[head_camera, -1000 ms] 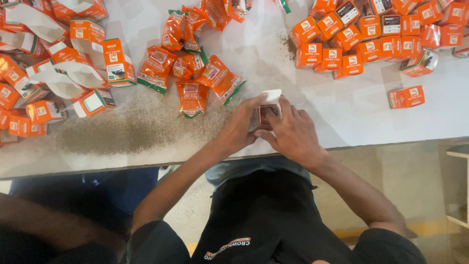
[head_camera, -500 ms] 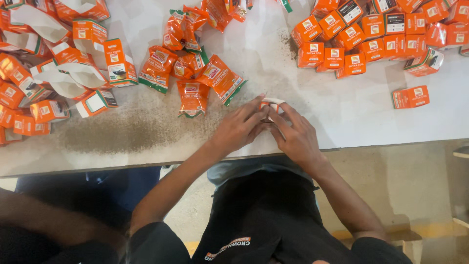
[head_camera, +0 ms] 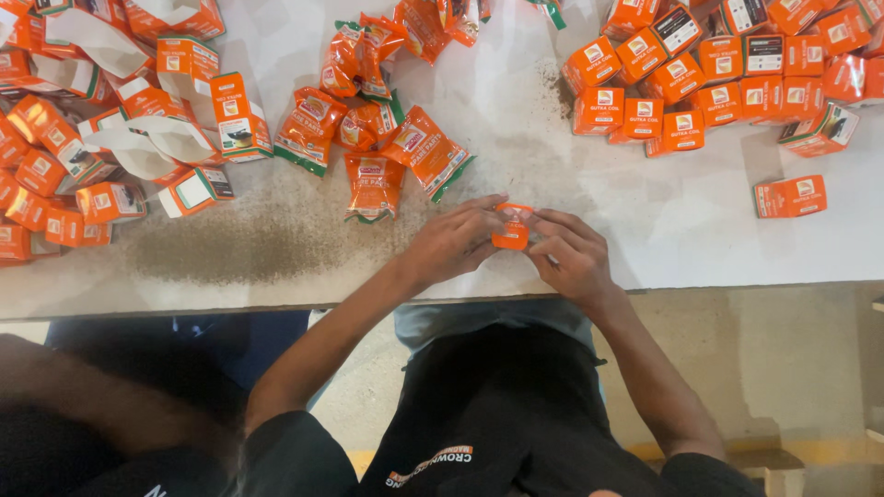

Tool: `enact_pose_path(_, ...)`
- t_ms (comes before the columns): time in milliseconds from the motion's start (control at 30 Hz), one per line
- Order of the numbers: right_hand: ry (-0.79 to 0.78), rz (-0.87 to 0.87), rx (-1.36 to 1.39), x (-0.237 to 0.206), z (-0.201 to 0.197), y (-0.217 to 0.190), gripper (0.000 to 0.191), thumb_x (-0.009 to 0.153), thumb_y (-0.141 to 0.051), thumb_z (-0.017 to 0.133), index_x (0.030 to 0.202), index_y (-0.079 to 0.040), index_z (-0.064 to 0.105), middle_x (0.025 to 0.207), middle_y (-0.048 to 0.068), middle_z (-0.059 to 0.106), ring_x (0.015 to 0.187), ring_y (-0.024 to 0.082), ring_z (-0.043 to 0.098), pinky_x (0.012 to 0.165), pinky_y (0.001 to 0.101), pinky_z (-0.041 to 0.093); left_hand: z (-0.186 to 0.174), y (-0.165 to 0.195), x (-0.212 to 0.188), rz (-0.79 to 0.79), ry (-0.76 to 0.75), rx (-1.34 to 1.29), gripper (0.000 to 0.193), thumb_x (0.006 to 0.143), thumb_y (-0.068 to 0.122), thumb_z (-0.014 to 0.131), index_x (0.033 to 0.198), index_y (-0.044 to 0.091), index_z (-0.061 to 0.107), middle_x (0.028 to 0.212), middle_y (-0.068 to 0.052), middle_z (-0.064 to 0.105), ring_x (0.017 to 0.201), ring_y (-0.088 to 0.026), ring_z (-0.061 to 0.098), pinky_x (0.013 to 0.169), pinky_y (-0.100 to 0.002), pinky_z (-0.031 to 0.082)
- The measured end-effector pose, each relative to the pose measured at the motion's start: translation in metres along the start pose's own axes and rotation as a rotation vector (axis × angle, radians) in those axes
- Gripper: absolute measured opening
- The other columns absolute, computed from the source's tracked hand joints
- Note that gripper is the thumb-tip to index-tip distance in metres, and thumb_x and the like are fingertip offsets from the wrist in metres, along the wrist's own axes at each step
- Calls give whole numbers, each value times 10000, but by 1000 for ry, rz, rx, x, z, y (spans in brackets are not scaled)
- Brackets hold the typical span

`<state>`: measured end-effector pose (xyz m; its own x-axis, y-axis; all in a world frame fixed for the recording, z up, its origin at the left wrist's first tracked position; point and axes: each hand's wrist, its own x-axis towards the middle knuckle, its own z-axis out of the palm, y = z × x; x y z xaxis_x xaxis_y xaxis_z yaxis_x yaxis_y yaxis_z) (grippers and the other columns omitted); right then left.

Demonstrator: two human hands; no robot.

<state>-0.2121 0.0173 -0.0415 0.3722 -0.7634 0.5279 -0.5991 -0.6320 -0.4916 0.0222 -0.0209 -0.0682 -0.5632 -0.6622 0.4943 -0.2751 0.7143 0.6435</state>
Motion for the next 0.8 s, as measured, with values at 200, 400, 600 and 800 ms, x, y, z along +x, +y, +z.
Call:
enact_pose_path(200, -52, 113, 198, 4, -15, -11, 364, 764, 1, 786, 1102, -30, 653, 1270, 153, 686, 1196, 345, 672, 1010, 441, 561, -19, 18, 12, 108, 9, 81, 247, 810, 129, 846, 1029, 101, 735, 1166, -61, 696, 1261, -303, 637, 916, -405, 566)
enact_pose_path(400, -5, 118, 113, 4, -5, -17, 389, 814, -19, 809, 1181, -84, 698, 1281, 144, 694, 1150, 316, 692, 964, 400, 584, -23, 22, 18, 11, 19, -54, 273, 855, 92, 841, 1110, 76, 745, 1230, -56, 719, 1267, -265, 651, 1018, -398, 569)
enact_pose_path(600, 53, 161, 106, 1, 1, -15, 254, 862, 5, 798, 1095, -84, 750, 1241, 93, 718, 1100, 280, 724, 917, 376, 610, -13, 15, 12, -91, 53, -165, 202, 858, 78, 846, 1025, 102, 735, 1186, -43, 752, 1275, -244, 679, 1028, -373, 593)
enact_pose_path(800, 22, 187, 110, 6, -5, -23, 222, 855, -7, 778, 1063, -82, 753, 1267, 107, 710, 1110, 274, 713, 907, 369, 607, -20, 16, 7, -25, -6, -118, 217, 893, 103, 825, 1091, 84, 737, 1262, -56, 729, 1320, -270, 637, 1052, -390, 570)
